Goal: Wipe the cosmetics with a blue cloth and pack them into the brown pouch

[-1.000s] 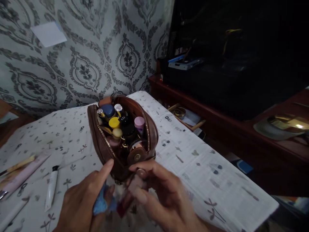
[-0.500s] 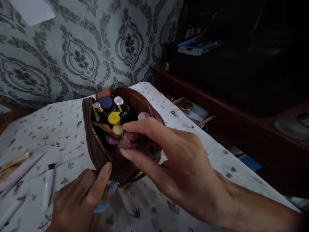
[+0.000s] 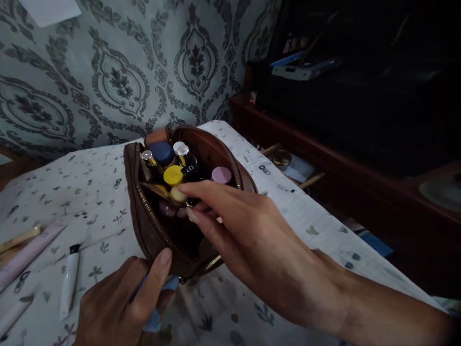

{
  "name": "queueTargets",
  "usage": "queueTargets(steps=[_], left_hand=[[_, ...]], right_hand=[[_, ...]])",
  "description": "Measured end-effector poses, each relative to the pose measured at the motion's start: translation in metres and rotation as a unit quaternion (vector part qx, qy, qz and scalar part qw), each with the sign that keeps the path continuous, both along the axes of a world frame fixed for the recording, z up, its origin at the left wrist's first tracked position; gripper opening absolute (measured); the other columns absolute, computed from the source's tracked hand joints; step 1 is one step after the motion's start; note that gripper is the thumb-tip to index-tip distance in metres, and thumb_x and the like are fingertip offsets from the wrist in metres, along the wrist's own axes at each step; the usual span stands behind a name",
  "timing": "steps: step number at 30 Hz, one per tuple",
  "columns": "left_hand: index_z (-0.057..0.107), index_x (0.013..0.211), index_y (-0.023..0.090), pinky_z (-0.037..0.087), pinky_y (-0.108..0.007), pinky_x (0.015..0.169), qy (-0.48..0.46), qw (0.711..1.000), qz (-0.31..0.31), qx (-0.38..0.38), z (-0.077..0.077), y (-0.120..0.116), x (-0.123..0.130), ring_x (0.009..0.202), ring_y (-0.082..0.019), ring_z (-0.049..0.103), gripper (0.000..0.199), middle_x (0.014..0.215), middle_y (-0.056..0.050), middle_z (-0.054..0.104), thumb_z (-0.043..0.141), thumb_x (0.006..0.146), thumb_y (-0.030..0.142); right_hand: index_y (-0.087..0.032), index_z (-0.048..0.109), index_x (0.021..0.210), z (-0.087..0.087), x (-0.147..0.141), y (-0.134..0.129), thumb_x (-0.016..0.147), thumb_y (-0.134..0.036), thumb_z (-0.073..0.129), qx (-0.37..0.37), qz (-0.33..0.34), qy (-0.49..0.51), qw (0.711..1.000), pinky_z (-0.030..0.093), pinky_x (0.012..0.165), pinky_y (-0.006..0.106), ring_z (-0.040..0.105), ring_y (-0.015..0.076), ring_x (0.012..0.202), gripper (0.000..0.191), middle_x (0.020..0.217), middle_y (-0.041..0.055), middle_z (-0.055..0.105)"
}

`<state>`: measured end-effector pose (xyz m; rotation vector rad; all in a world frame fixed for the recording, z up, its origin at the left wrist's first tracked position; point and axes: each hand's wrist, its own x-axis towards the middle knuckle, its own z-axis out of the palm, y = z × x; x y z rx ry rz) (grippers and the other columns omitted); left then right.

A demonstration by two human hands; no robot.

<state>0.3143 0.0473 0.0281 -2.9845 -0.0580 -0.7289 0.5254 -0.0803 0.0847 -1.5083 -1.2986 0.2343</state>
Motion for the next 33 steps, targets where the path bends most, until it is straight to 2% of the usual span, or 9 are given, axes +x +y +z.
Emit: queueTargets(steps=[5, 9, 12, 17, 23, 28, 33], left_hand=[[0.018, 0.158, 0.028, 0.047, -0.024, 0.045, -0.018, 1.000, 0.015, -0.015, 0.001, -0.002, 0.004, 0.053, -0.015, 0.062, 0.070, 0.072, 0.001, 0.067, 0.049, 0.096, 0.023], [0.015, 0.159, 0.027, 0.046, -0.023, 0.046, -0.022, 1.000, 0.010, -0.007, 0.002, -0.002, 0.005, 0.051, -0.014, 0.061, 0.072, 0.067, 0.004, 0.065, 0.050, 0.096, 0.019], [0.019, 0.157, 0.024, 0.047, -0.024, 0.047, -0.010, 1.000, 0.005, -0.003, 0.000, -0.001, 0.003, 0.053, -0.014, 0.062, 0.068, 0.069, 0.003, 0.066, 0.049, 0.096, 0.021], [0.023, 0.153, 0.022, 0.049, -0.025, 0.051, 0.006, 1.000, 0.002, -0.019, -0.001, -0.001, 0.001, 0.058, -0.015, 0.063, 0.063, 0.077, 0.000, 0.069, 0.048, 0.096, 0.019], [0.022, 0.156, 0.024, 0.045, -0.024, 0.049, -0.001, 1.000, -0.007, -0.025, 0.000, -0.003, 0.002, 0.055, -0.013, 0.059, 0.068, 0.076, 0.000, 0.066, 0.050, 0.094, 0.017], [0.026, 0.154, 0.026, 0.045, -0.027, 0.049, 0.014, 0.999, -0.010, -0.045, -0.004, 0.000, -0.004, 0.058, -0.015, 0.059, 0.059, 0.080, -0.002, 0.065, 0.044, 0.099, 0.033], [0.033, 0.150, 0.024, 0.041, -0.024, 0.048, 0.014, 1.000, -0.012, -0.016, -0.003, 0.000, -0.002, 0.054, -0.012, 0.057, 0.054, 0.073, 0.001, 0.062, 0.047, 0.097, 0.019]], right_hand=[[-0.028, 0.068, 0.108, 0.001, 0.002, -0.025, 0.095, -0.018, 0.057, 0.030, -0.036, -0.035, 0.998, 0.059, 0.068, 0.020, 0.071, 0.0115, 0.074, 0.020, 0.092, -0.0030, 0.073], [-0.029, 0.069, 0.111, -0.005, 0.003, -0.043, 0.095, -0.016, 0.057, 0.033, -0.008, -0.077, 0.996, 0.061, 0.071, 0.021, 0.074, 0.0146, 0.082, 0.024, 0.094, -0.0008, 0.076], [-0.028, 0.069, 0.112, -0.011, 0.003, -0.047, 0.097, -0.017, 0.054, 0.040, 0.005, -0.128, 0.991, 0.063, 0.073, 0.022, 0.074, 0.0157, 0.087, 0.024, 0.097, 0.0020, 0.077], [-0.022, 0.068, 0.121, -0.019, 0.002, -0.042, 0.095, -0.018, 0.057, 0.010, -0.017, -0.153, 0.988, 0.063, 0.085, 0.030, 0.072, 0.0215, 0.104, 0.028, 0.121, 0.0088, 0.072], [-0.030, 0.067, 0.121, -0.031, 0.003, -0.053, 0.097, -0.022, 0.056, -0.038, 0.059, -0.179, 0.981, 0.064, 0.073, 0.025, 0.074, 0.0176, 0.084, 0.028, 0.098, 0.0050, 0.076], [-0.029, 0.067, 0.123, -0.049, 0.003, -0.071, 0.093, -0.024, 0.061, -0.024, 0.008, -0.230, 0.973, 0.065, 0.073, 0.024, 0.073, 0.0193, 0.091, 0.031, 0.101, 0.0064, 0.075], [-0.026, 0.071, 0.112, -0.050, -0.001, -0.072, 0.092, -0.025, 0.064, -0.015, -0.026, -0.264, 0.964, 0.064, 0.076, 0.020, 0.073, 0.0165, 0.090, 0.022, 0.101, 0.0051, 0.076]])
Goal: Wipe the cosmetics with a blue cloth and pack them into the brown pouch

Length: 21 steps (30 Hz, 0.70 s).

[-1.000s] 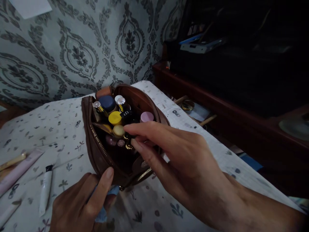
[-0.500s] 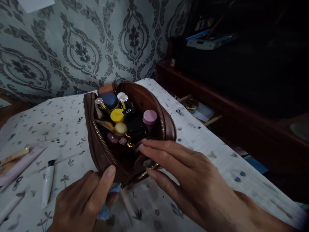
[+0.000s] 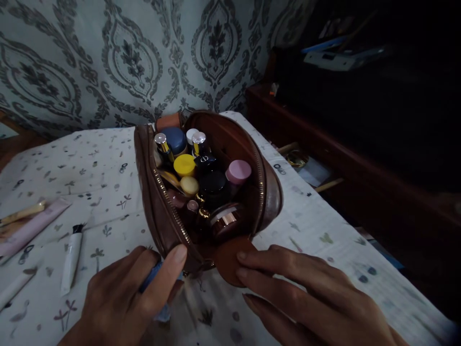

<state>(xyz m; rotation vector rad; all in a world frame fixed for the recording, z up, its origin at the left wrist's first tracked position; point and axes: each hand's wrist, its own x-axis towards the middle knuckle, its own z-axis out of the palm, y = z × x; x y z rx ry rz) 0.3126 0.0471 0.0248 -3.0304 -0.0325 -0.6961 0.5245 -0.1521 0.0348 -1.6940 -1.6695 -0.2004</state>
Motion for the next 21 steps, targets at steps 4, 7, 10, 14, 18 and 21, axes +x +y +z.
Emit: queueTargets(steps=[4, 7, 10, 14, 18, 21], left_hand=[[0.034, 0.148, 0.019, 0.041, -0.026, 0.048, -0.020, 0.999, 0.023, 0.028, 0.002, -0.005, 0.006, 0.054, -0.013, 0.058, 0.050, 0.072, 0.000, 0.062, 0.045, 0.100, 0.018], [0.026, 0.151, 0.014, 0.045, -0.027, 0.048, -0.040, 0.998, 0.022, 0.031, 0.002, -0.010, 0.011, 0.056, -0.015, 0.061, 0.054, 0.074, -0.002, 0.066, 0.044, 0.101, 0.021], [0.019, 0.152, 0.012, 0.049, -0.026, 0.051, -0.071, 0.997, 0.025, 0.004, -0.002, -0.015, 0.011, 0.057, -0.015, 0.063, 0.060, 0.074, -0.001, 0.067, 0.046, 0.100, 0.024], [0.022, 0.148, 0.014, 0.055, -0.028, 0.061, -0.047, 0.998, 0.028, -0.020, -0.015, -0.019, -0.004, 0.072, -0.018, 0.067, 0.055, 0.090, -0.006, 0.070, 0.044, 0.101, 0.031], [0.029, 0.145, 0.014, 0.055, -0.042, 0.080, 0.081, 0.995, 0.033, -0.055, -0.028, -0.019, -0.031, 0.097, -0.027, 0.064, 0.059, 0.109, -0.013, 0.068, 0.049, 0.098, 0.043], [0.040, 0.138, 0.018, 0.049, -0.050, 0.094, 0.151, 0.985, 0.042, -0.071, -0.032, -0.018, -0.049, 0.115, -0.031, 0.057, 0.049, 0.126, -0.016, 0.061, 0.050, 0.097, 0.043]], right_hand=[[-0.021, 0.070, 0.109, 0.002, -0.007, 0.002, 0.094, -0.021, 0.061, 0.019, -0.018, -0.002, 1.000, 0.061, 0.084, 0.018, 0.073, 0.0144, 0.095, 0.018, 0.105, 0.0058, 0.075], [-0.016, 0.068, 0.113, 0.001, -0.012, 0.001, 0.096, -0.018, 0.057, 0.016, -0.010, -0.006, 1.000, 0.062, 0.085, 0.023, 0.073, 0.0170, 0.099, 0.021, 0.110, 0.0099, 0.074], [-0.015, 0.066, 0.117, 0.002, -0.016, 0.001, 0.095, -0.016, 0.056, 0.011, -0.012, -0.006, 1.000, 0.063, 0.085, 0.025, 0.072, 0.0184, 0.102, 0.024, 0.114, 0.0114, 0.073], [-0.016, 0.064, 0.121, 0.003, -0.022, 0.006, 0.095, -0.016, 0.057, 0.029, -0.026, 0.012, 0.999, 0.062, 0.086, 0.026, 0.072, 0.0189, 0.101, 0.028, 0.115, 0.0115, 0.071], [-0.021, 0.065, 0.120, 0.001, -0.034, 0.015, 0.096, -0.020, 0.057, 0.057, -0.052, 0.009, 0.997, 0.062, 0.087, 0.029, 0.072, 0.0204, 0.099, 0.026, 0.120, 0.0097, 0.069], [-0.023, 0.066, 0.115, -0.001, -0.045, 0.020, 0.097, -0.024, 0.055, 0.077, -0.068, -0.012, 0.995, 0.060, 0.092, 0.033, 0.072, 0.0223, 0.101, 0.021, 0.120, 0.0089, 0.069]])
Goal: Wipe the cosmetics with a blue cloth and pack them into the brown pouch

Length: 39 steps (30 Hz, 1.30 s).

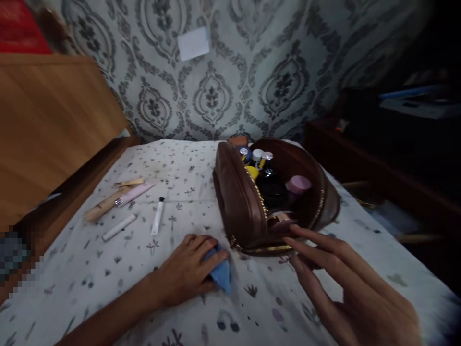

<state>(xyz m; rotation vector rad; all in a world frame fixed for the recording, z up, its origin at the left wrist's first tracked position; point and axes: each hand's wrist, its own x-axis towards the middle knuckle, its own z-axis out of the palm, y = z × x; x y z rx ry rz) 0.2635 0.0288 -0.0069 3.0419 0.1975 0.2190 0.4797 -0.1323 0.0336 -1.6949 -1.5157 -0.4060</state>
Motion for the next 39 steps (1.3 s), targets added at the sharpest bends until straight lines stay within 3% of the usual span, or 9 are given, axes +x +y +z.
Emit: queueTargets(steps=[7, 13, 16, 20, 22, 25, 27, 34, 39], left_hand=[[0.053, 0.113, 0.018, 0.051, -0.035, 0.072, -0.078, 0.995, 0.054, 0.022, 0.001, 0.013, -0.027, 0.084, -0.022, 0.059, 0.022, 0.094, -0.008, 0.063, 0.039, 0.097, 0.012], [0.053, 0.114, 0.018, 0.051, -0.040, 0.078, -0.067, 0.942, 0.328, 0.026, 0.018, 0.054, -0.049, 0.099, -0.028, 0.057, 0.021, 0.107, -0.011, 0.060, 0.042, 0.096, 0.020], [0.054, 0.116, 0.017, 0.051, -0.042, 0.078, -0.008, 0.912, 0.410, 0.011, 0.016, 0.068, -0.055, 0.108, -0.033, 0.055, 0.023, 0.115, -0.014, 0.058, 0.045, 0.097, 0.026], [0.051, 0.123, 0.017, 0.050, -0.041, 0.081, -0.015, 0.911, 0.412, -0.026, 0.007, 0.071, -0.059, 0.112, -0.033, 0.055, 0.033, 0.118, -0.015, 0.059, 0.049, 0.090, 0.014], [0.049, 0.123, 0.018, 0.049, -0.038, 0.085, -0.030, 0.915, 0.400, -0.047, 0.006, 0.070, -0.063, 0.108, -0.028, 0.058, 0.037, 0.116, -0.012, 0.060, 0.050, 0.087, 0.010], [0.051, 0.116, 0.022, 0.048, -0.033, 0.088, -0.071, 0.928, 0.357, -0.085, 0.008, 0.067, -0.069, 0.105, -0.022, 0.060, 0.036, 0.112, -0.006, 0.063, 0.049, 0.084, 0.008], [0.052, 0.113, 0.024, 0.048, -0.033, 0.087, -0.092, 0.935, 0.329, -0.100, 0.010, 0.067, -0.072, 0.106, -0.022, 0.061, 0.034, 0.112, -0.004, 0.065, 0.050, 0.083, 0.008], [0.056, 0.111, 0.020, 0.049, -0.036, 0.087, -0.032, 0.919, 0.391, -0.039, 0.022, 0.080, -0.089, 0.105, -0.025, 0.063, 0.021, 0.111, -0.008, 0.068, 0.050, 0.091, 0.023], [0.056, 0.115, 0.014, 0.047, -0.044, 0.092, -0.016, 0.878, 0.477, 0.021, 0.029, 0.098, -0.110, 0.119, -0.033, 0.056, 0.027, 0.120, -0.018, 0.065, 0.040, 0.094, 0.017]], right_hand=[[-0.022, 0.064, 0.112, -0.014, -0.032, 0.017, 0.096, -0.019, 0.055, 0.013, 0.109, 0.011, 0.994, 0.061, 0.081, 0.025, 0.073, 0.0173, 0.093, 0.019, 0.115, 0.0091, 0.069], [-0.021, 0.068, 0.105, -0.021, -0.067, 0.045, 0.095, -0.016, 0.051, -0.063, 0.218, 0.117, 0.967, 0.060, 0.065, 0.021, 0.072, 0.0143, 0.079, 0.021, 0.108, 0.0095, 0.070], [-0.020, 0.070, 0.098, -0.019, -0.084, 0.066, 0.094, -0.019, 0.048, -0.127, 0.259, 0.192, 0.938, 0.057, 0.056, 0.022, 0.067, 0.0125, 0.066, 0.022, 0.102, 0.0095, 0.070], [-0.018, 0.069, 0.095, -0.031, -0.105, 0.096, 0.089, -0.030, 0.053, -0.191, 0.257, 0.324, 0.890, 0.054, 0.055, 0.026, 0.065, 0.0154, 0.064, 0.021, 0.083, 0.0067, 0.069], [-0.016, 0.067, 0.101, -0.042, -0.112, 0.109, 0.085, -0.040, 0.056, -0.214, 0.244, 0.436, 0.840, 0.052, 0.050, 0.026, 0.063, 0.0156, 0.057, 0.031, 0.071, 0.0034, 0.066], [-0.015, 0.063, 0.108, -0.057, -0.119, 0.122, 0.078, -0.052, 0.063, -0.204, 0.216, 0.572, 0.764, 0.050, 0.047, 0.026, 0.064, 0.0165, 0.057, 0.048, 0.074, 0.0038, 0.067], [-0.015, 0.062, 0.110, -0.061, -0.122, 0.124, 0.075, -0.056, 0.067, -0.181, 0.195, 0.614, 0.743, 0.049, 0.048, 0.026, 0.065, 0.0171, 0.059, 0.054, 0.078, 0.0052, 0.068], [-0.014, 0.062, 0.109, -0.064, -0.124, 0.117, 0.076, -0.062, 0.068, -0.177, 0.197, 0.577, 0.773, 0.051, 0.055, 0.030, 0.063, 0.0176, 0.058, 0.058, 0.069, 0.0042, 0.068], [-0.015, 0.062, 0.105, -0.065, -0.127, 0.116, 0.078, -0.067, 0.064, -0.181, 0.212, 0.534, 0.798, 0.050, 0.050, 0.029, 0.060, 0.0170, 0.055, 0.059, 0.066, 0.0034, 0.065]])
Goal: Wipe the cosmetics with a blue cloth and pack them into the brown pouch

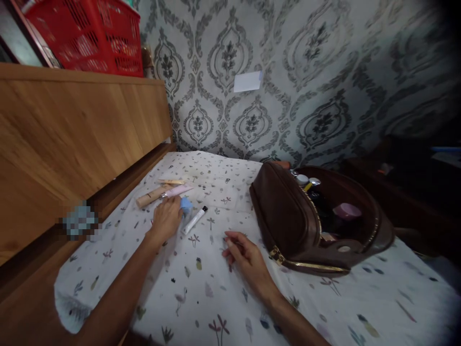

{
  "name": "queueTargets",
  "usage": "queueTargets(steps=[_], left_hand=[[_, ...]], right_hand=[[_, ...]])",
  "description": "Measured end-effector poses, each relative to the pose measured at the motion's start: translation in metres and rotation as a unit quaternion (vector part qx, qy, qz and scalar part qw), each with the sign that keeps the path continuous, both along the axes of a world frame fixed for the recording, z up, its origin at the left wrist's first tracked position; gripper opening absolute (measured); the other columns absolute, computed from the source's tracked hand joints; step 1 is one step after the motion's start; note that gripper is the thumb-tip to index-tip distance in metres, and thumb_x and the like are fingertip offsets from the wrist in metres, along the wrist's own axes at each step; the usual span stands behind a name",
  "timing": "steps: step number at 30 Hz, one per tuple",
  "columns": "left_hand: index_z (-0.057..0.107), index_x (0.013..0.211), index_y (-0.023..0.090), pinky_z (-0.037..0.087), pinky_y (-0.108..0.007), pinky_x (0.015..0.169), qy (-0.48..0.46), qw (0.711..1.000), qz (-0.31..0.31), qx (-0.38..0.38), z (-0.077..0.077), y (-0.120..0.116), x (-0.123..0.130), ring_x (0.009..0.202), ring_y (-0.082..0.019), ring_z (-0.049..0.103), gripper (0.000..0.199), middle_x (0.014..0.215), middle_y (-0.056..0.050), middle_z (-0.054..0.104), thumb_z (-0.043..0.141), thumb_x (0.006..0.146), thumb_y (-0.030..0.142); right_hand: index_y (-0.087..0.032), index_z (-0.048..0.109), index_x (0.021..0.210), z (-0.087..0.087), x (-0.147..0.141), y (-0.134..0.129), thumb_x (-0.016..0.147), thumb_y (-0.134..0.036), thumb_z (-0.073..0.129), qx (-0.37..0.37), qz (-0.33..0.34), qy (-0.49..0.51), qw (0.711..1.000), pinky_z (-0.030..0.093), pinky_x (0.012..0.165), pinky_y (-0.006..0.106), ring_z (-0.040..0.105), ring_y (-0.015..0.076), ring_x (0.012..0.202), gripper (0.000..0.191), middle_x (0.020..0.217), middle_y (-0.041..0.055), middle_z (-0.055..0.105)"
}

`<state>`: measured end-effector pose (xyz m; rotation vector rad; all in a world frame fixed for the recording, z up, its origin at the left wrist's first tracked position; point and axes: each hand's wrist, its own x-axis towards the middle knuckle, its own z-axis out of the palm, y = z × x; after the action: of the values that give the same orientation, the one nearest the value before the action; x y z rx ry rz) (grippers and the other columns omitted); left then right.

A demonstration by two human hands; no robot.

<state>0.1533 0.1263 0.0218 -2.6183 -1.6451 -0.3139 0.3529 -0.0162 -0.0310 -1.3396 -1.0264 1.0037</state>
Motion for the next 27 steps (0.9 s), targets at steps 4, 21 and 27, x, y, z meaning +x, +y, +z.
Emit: queueTargets(steps=[4, 21, 27], left_hand=[[0.057, 0.117, 0.014, 0.047, -0.047, 0.089, 0.030, 0.999, 0.029, -0.019, -0.003, 0.007, -0.015, 0.107, -0.034, 0.063, 0.027, 0.111, -0.019, 0.069, 0.046, 0.093, 0.019], [0.047, 0.130, 0.025, 0.052, -0.025, 0.067, -0.481, 0.827, -0.135, -0.259, -0.004, -0.040, 0.036, 0.073, -0.013, 0.060, 0.043, 0.092, 0.001, 0.063, 0.054, 0.091, 0.041], [0.056, 0.118, 0.025, 0.051, -0.024, 0.068, -0.450, 0.808, -0.205, -0.319, -0.015, -0.062, 0.050, 0.073, -0.013, 0.060, 0.033, 0.088, 0.002, 0.064, 0.057, 0.090, 0.043]], right_hand=[[-0.016, 0.063, 0.102, 0.002, -0.001, 0.000, 0.079, -0.065, 0.064, 0.007, 0.010, -0.013, 1.000, 0.049, 0.047, 0.028, 0.060, 0.0163, 0.054, 0.054, 0.070, 0.0036, 0.064], [-0.019, 0.058, 0.120, 0.007, -0.008, -0.005, 0.083, -0.061, 0.064, 0.033, 0.089, 0.065, 0.993, 0.056, 0.060, 0.029, 0.070, 0.0202, 0.080, 0.056, 0.092, 0.0063, 0.067], [-0.020, 0.063, 0.109, 0.008, -0.004, -0.006, 0.071, -0.054, 0.079, 0.002, 0.169, 0.138, 0.976, 0.051, 0.052, 0.023, 0.065, 0.0146, 0.066, 0.054, 0.080, -0.0003, 0.065]])
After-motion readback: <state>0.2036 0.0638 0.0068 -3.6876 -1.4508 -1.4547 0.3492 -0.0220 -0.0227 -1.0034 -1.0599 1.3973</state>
